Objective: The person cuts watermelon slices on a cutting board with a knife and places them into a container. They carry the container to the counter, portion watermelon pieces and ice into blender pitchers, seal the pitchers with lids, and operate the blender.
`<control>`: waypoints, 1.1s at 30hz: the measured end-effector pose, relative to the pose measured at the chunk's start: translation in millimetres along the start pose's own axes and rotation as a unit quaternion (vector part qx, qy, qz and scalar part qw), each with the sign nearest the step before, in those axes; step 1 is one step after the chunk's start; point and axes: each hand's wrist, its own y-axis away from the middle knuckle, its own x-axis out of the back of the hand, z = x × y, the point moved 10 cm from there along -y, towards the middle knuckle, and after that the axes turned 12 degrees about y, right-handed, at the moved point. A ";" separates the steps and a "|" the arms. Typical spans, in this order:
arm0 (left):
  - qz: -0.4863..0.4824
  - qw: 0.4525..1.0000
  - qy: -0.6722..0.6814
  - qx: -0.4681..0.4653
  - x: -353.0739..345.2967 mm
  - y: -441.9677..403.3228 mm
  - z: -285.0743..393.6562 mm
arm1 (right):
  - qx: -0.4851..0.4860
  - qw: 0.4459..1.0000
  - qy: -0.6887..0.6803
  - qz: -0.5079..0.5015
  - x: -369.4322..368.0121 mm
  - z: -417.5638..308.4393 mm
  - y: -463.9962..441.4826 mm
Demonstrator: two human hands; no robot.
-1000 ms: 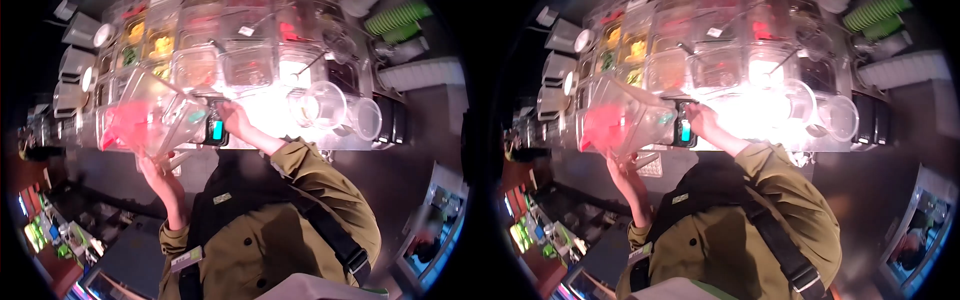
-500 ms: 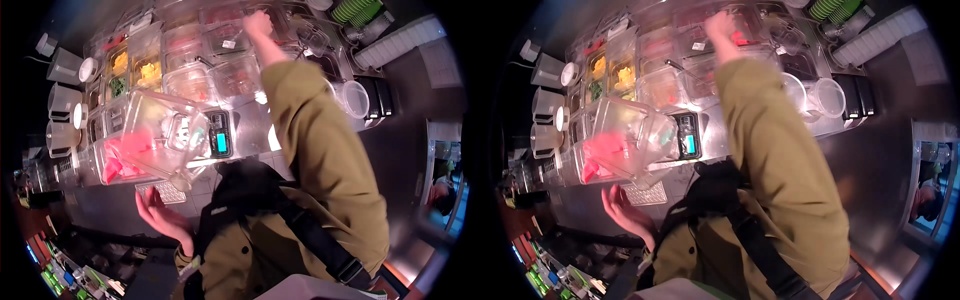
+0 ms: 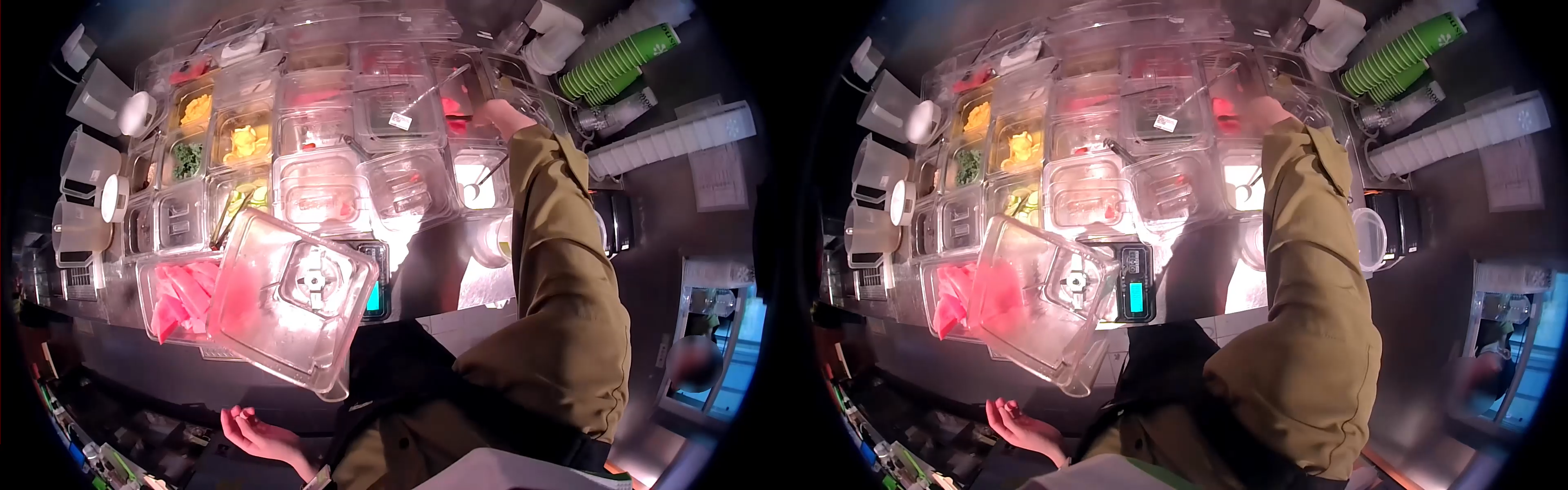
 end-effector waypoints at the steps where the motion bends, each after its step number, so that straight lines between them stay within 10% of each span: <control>1: 0.003 1.000 -0.005 0.013 -2.1 0.0 -2.8 | -0.025 0.997 -0.068 0.002 -9.3 8.2 -15.7; 5: 0.003 1.000 -0.008 0.029 -5.8 -1.4 -12.5 | -0.038 0.996 -0.013 -0.076 12.7 -2.3 7.3; 8: 0.014 1.000 -0.015 0.021 6.0 -8.3 -12.5 | 0.013 0.986 0.053 0.160 57.0 -17.3 20.2; 29: -0.092 0.987 0.021 -0.133 -73.0 -17.2 46.7 | 0.028 0.953 0.081 0.289 134.6 33.0 141.0; 33: -0.185 0.971 -0.006 -0.153 -113.9 -12.9 50.1 | 0.257 0.922 -0.098 0.271 180.0 -16.7 307.5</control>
